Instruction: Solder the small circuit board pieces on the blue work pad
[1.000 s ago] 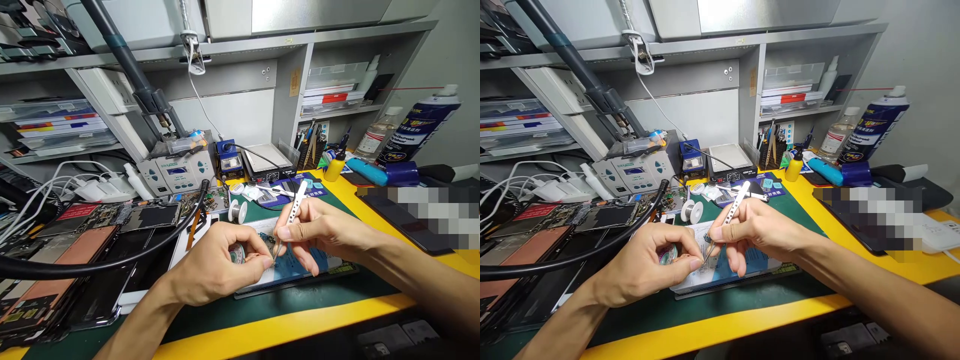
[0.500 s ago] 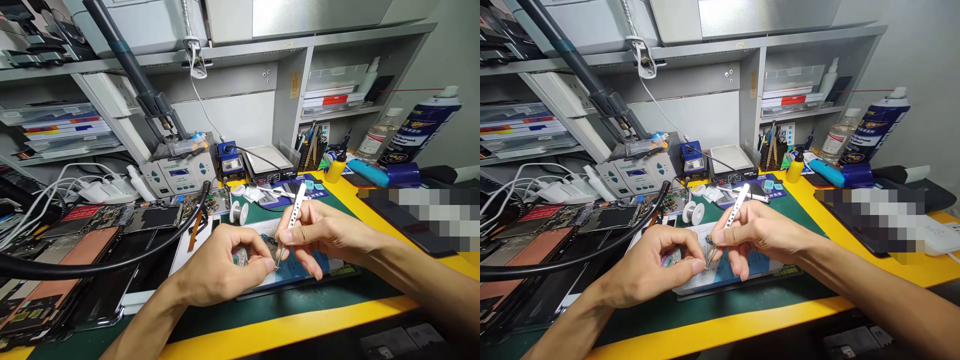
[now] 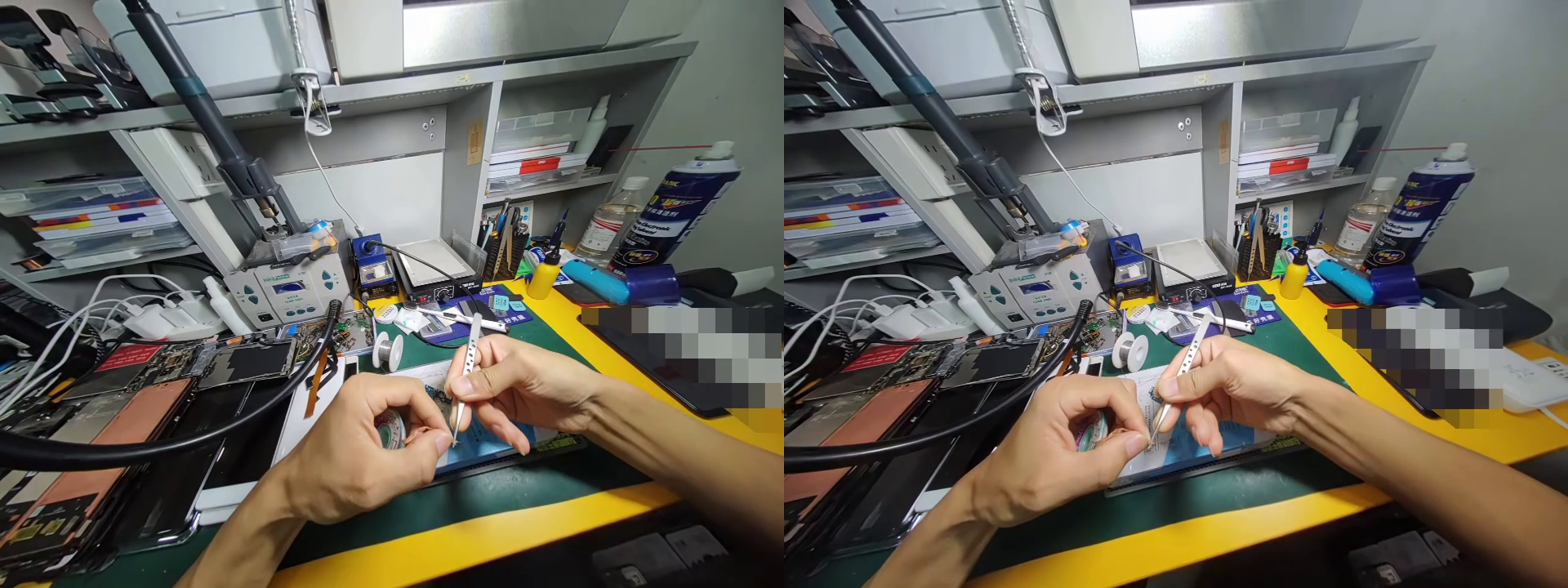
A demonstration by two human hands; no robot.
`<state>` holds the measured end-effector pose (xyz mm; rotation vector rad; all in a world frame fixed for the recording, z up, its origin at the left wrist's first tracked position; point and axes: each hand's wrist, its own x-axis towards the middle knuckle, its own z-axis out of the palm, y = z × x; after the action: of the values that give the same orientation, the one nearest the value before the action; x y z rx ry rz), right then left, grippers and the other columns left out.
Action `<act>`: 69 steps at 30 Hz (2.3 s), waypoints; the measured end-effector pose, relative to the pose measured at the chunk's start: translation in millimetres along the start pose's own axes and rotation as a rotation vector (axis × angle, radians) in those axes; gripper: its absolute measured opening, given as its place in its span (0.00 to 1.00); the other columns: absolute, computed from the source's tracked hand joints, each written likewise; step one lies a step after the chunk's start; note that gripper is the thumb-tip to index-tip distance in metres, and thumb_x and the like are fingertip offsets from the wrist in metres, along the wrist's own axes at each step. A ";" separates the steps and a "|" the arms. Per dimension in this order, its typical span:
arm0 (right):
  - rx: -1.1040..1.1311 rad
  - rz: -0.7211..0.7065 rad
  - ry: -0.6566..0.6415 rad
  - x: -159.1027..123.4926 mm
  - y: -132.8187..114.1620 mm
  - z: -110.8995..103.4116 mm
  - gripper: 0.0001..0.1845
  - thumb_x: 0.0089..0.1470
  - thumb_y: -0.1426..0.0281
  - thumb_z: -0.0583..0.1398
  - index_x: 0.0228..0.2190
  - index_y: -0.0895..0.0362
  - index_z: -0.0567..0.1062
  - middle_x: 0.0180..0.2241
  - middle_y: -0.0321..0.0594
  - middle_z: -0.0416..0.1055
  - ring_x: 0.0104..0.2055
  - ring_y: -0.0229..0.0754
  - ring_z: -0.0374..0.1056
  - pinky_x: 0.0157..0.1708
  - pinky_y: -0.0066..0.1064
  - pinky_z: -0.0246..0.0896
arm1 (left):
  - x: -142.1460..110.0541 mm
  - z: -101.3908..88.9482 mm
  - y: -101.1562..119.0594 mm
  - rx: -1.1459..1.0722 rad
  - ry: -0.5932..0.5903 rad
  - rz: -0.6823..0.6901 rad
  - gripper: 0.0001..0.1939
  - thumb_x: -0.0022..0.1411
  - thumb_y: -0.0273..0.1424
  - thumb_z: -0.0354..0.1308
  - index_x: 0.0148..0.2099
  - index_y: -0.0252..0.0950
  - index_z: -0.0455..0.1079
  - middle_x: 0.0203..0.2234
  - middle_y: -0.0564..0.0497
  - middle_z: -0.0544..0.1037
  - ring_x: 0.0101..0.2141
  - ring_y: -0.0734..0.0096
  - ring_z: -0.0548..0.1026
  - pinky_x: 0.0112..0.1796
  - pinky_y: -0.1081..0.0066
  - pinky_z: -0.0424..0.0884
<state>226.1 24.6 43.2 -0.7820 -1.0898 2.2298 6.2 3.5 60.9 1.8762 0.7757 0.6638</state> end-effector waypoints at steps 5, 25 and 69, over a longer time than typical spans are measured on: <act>0.089 0.094 -0.021 5.7 4.3 0.4 0.08 0.47 0.72 0.67 0.24 0.66 0.81 0.23 0.44 0.82 0.11 0.32 0.70 0.10 0.16 0.63 | -2.5 3.3 3.1 -0.002 0.056 0.130 0.05 0.57 0.22 0.59 0.28 0.32 0.72 0.22 0.53 0.73 0.24 0.77 0.68 0.28 0.75 0.65; -1.669 -1.292 0.428 -32.8 24.4 15.6 0.17 0.56 0.82 0.61 0.46 0.58 0.79 0.45 0.50 0.82 0.43 0.44 0.80 0.44 0.26 0.75 | 4.7 3.9 -9.3 -0.226 0.398 -0.122 0.11 0.61 0.35 0.61 0.29 0.35 0.69 0.13 0.60 0.62 0.17 0.80 0.57 0.20 0.75 0.54; -0.565 -0.313 0.198 -26.1 -7.3 21.0 0.08 0.54 0.68 0.68 0.31 0.62 0.81 0.23 0.41 0.81 0.24 0.40 0.77 0.27 0.28 0.75 | -4.3 1.5 -10.7 0.421 0.139 0.403 0.07 0.57 0.17 0.57 0.30 0.32 0.72 0.21 0.57 0.70 0.22 0.81 0.66 0.27 0.78 0.62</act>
<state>231.1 0.1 66.7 -0.9526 -1.6376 1.5595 2.1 3.0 50.0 2.4272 0.6639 0.9455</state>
